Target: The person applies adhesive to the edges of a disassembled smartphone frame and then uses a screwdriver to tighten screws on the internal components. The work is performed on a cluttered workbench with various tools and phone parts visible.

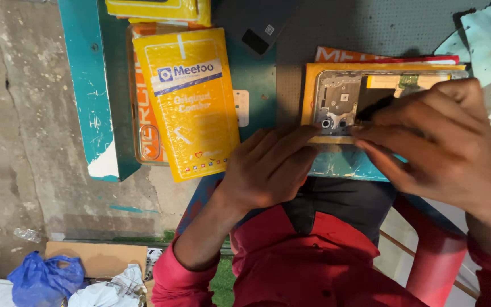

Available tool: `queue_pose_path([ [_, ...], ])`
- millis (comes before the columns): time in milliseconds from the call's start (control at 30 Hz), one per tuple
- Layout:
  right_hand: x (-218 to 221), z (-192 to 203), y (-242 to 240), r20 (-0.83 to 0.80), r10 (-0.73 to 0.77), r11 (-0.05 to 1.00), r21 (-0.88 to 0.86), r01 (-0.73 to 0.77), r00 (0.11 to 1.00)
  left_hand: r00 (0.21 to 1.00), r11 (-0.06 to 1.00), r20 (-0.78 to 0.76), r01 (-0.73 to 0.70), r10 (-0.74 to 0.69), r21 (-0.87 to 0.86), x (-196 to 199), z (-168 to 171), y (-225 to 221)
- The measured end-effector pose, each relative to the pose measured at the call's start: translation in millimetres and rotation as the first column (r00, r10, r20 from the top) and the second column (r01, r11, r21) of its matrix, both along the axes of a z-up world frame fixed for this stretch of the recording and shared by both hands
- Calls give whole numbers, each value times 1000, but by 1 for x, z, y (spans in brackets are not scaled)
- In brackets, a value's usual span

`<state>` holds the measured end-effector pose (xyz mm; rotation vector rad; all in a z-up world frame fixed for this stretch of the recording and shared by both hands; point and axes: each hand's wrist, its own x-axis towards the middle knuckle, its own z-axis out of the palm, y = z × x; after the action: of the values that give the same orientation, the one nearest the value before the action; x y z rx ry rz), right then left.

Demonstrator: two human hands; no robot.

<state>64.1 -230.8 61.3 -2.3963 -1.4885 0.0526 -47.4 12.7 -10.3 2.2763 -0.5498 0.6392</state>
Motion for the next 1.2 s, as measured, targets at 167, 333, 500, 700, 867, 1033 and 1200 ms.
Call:
queue_pose_path([
  [167, -1, 13, 30, 70, 36, 995, -94, -29, 997, 1000, 1000, -6, -7, 7, -7, -3, -2, -1],
  [333, -6, 10, 38, 83, 53, 992, -118, -43, 995, 1000, 1000, -6, -18, 17, -20, -4, -5, -2],
  [500, -7, 12, 44, -45, -16, 991, -134, 10, 999, 1000, 999, 10, -30, 30, -21, -4, -4, -1],
  [700, 3, 15, 51, -90, 4, 960, -280, -29, 996, 1000, 1000, -8, -6, 6, -21, -3, -3, 0],
  [867, 9, 15, 55, -170, -34, 948, -318, -23, 985, 1000, 1000, -20, -9, 8, -29, -4, -1, -1],
  [1033, 13, 18, 60, -186, -71, 929, -371, -3, 980, 1000, 1000, -20, -19, 18, -8, -4, 0, -1],
  [1200, 17, 21, 63, -238, -160, 883, -468, 32, 958, 999, 999, -9, -32, 32, -10, -4, -1, -3],
])
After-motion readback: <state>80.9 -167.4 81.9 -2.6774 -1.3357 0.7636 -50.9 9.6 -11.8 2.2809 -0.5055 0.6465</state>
